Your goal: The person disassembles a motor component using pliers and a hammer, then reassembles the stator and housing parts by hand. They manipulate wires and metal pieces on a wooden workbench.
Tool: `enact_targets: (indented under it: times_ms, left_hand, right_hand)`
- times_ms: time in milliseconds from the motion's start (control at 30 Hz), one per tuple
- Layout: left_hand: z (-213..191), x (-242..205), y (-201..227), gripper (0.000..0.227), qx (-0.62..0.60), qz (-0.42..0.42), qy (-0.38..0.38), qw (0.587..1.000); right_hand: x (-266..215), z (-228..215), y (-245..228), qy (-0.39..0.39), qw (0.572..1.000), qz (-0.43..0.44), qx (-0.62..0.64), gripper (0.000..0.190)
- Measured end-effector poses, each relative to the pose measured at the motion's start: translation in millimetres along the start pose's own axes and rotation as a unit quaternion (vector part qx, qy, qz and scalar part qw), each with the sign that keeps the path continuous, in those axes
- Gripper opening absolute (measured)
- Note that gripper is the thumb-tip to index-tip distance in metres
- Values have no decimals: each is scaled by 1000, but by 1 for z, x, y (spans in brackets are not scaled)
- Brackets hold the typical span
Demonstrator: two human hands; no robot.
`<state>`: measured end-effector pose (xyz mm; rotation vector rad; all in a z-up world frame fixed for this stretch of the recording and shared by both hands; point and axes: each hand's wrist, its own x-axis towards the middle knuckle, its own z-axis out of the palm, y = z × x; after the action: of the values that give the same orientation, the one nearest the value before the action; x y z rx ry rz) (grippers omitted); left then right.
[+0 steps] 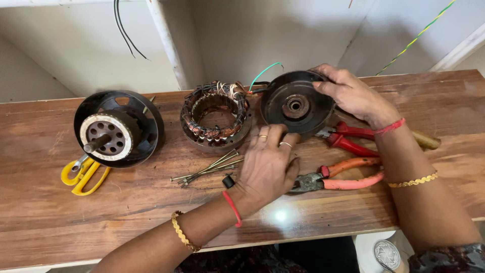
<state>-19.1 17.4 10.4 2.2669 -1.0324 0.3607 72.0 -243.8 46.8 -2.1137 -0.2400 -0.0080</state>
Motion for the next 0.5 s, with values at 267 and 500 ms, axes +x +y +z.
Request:
enact_targets:
  times_ms: [267, 500]
  left_hand:
    - [-7, -8, -2, 35, 85, 66, 81, 991]
    - [-18, -8, 5, 30, 80, 52, 77, 992]
  right_hand:
    - [-11, -22, -12, -41, 980, 79, 178, 34]
    - [-17, -16, -16, -15, 995, 92, -26, 26]
